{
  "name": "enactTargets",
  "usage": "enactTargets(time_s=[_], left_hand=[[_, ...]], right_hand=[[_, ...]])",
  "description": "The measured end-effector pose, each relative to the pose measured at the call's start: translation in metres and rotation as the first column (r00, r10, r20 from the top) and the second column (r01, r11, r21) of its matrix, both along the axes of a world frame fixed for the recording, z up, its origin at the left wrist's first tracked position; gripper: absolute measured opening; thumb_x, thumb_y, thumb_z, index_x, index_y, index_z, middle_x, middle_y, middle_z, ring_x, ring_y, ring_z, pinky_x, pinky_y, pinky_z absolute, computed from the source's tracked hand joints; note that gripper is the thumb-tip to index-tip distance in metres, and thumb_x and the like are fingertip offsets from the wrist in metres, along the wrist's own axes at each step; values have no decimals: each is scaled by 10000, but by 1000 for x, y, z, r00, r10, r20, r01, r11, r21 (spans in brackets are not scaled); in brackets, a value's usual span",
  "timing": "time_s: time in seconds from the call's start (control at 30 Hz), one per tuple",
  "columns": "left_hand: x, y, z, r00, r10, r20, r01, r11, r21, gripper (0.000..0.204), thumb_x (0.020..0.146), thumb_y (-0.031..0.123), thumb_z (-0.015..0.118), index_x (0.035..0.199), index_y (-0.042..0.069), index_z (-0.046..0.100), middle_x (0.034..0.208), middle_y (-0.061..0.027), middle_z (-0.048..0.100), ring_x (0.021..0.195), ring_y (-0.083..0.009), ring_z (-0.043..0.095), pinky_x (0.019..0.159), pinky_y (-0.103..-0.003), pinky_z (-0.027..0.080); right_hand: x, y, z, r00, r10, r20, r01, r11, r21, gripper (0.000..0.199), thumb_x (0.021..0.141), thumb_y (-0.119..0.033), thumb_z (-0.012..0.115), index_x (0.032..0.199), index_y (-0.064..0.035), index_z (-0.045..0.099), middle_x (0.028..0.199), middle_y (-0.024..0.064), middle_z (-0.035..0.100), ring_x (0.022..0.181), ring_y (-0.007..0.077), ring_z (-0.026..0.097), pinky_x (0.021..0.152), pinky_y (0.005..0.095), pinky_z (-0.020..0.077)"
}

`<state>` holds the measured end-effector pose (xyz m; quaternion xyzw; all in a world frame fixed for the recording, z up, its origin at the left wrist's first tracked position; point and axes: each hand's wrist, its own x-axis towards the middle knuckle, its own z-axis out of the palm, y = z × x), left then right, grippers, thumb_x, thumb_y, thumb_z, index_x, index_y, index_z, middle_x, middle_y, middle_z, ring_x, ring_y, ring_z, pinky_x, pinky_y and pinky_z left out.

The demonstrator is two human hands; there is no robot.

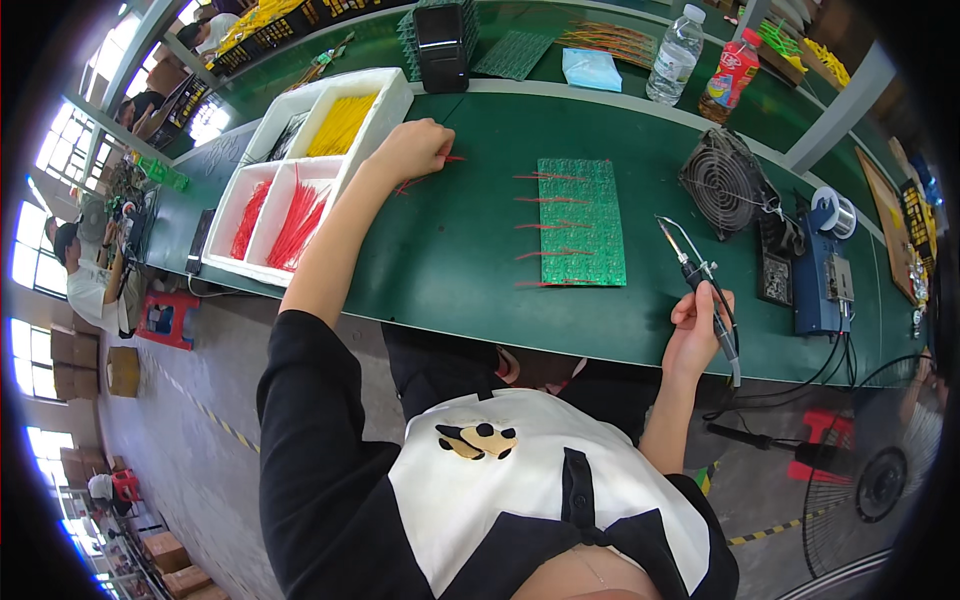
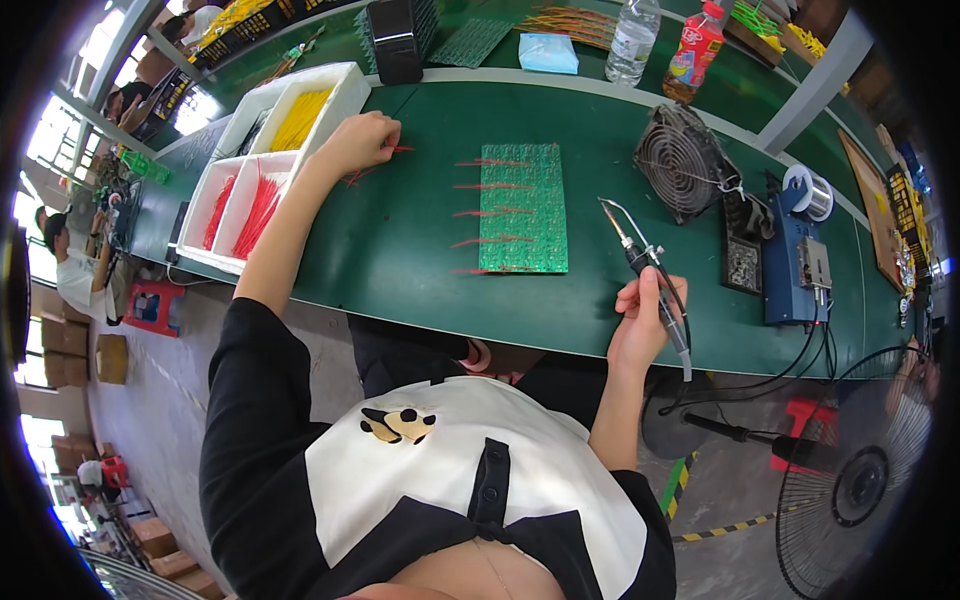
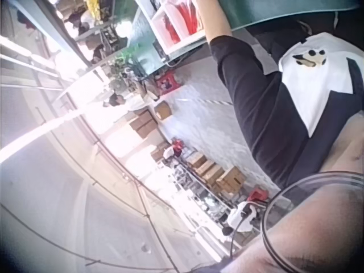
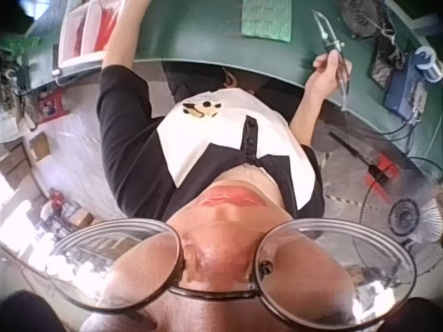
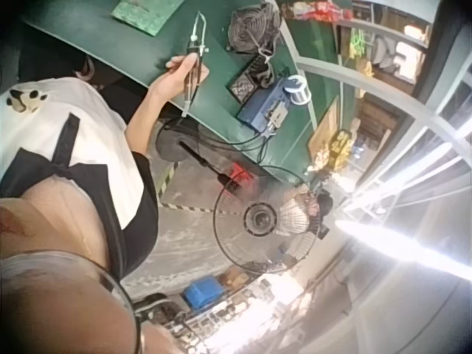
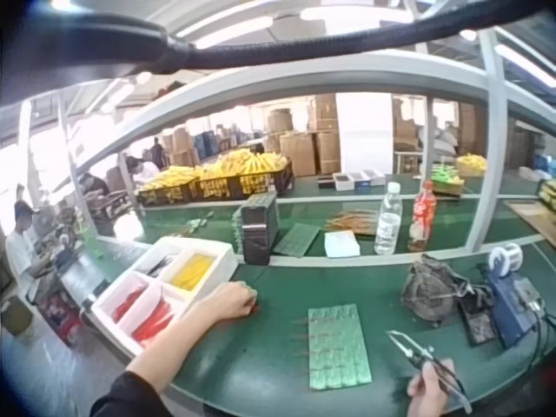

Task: The person takes wires from a partitioned container and solders them onto a circuit board using a soldering iron.

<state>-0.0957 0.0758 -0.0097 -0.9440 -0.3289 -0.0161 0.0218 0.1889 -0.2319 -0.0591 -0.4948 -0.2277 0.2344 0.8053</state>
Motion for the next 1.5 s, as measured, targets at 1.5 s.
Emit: enactTargets(time_s=[1.5], left_hand=[[-19,-82,-61,393,509,766,-95,851,-517,105,765,42,674,849,-20,663,771,-53,666,734,-104,629,696,-218,488]], right_hand=[[1,1,-1,1000,-11,-4,11,1000,9,119,869,-108,571,826,-52,476,578,49,521,462,82,440,448,201,354]])
